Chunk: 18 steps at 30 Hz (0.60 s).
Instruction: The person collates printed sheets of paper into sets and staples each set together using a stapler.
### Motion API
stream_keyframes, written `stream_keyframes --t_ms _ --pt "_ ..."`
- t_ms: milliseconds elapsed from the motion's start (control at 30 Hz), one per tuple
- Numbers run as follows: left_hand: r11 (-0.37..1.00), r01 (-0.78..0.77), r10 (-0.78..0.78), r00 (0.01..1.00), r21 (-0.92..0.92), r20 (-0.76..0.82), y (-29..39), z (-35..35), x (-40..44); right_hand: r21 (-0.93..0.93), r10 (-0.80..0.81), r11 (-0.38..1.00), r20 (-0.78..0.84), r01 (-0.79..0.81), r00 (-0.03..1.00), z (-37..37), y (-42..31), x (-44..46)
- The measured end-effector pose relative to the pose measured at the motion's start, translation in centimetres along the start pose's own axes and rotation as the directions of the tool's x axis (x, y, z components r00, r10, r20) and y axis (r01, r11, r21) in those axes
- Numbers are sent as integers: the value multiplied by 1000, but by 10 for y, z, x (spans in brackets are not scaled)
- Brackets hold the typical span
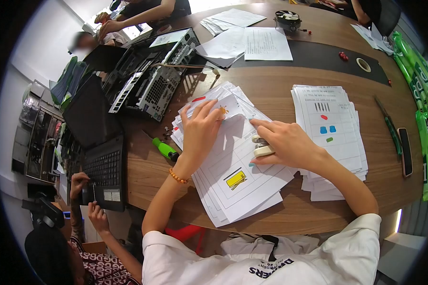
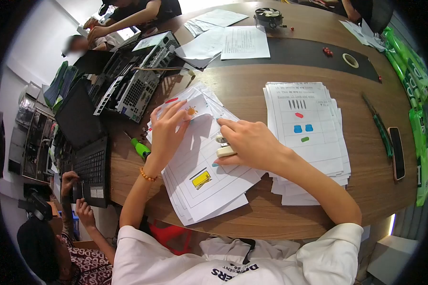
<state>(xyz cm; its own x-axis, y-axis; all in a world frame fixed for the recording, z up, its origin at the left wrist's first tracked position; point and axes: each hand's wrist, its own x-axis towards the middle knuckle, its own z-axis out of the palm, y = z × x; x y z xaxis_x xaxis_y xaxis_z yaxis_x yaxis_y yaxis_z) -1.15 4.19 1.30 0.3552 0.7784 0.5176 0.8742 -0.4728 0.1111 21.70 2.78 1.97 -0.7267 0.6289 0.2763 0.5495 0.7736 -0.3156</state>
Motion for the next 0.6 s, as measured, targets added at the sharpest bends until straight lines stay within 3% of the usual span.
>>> stream_keyframes --t_ms 167,300,367,400,500,567,600 --pt "992 -102 95 991 -74 -98 -6 1 -4 -7 20 1000 -8 -20 1000 0 -2 0" --pt "991 -85 80 996 -104 -50 -1 0 -2 -7 2 1000 -30 -2 1000 3 -1 0" --pt "990 -123 123 992 66 9 -2 1 0 -14 -2 1000 -40 2 999 2 -1 0" --pt "990 -124 123 992 67 11 -3 1 1 -12 -2 1000 -41 1 999 3 -2 0" --pt "996 -24 13 993 86 121 -6 0 10 -11 6 1000 -29 -6 1000 4 -2 0" --pt "990 107 -133 910 88 392 -5 -6 22 -9 2 1000 -19 -3 1000 3 -2 0" --pt "991 105 -131 912 89 388 -6 -7 24 -13 1 1000 -22 -1 1000 4 -2 -1"
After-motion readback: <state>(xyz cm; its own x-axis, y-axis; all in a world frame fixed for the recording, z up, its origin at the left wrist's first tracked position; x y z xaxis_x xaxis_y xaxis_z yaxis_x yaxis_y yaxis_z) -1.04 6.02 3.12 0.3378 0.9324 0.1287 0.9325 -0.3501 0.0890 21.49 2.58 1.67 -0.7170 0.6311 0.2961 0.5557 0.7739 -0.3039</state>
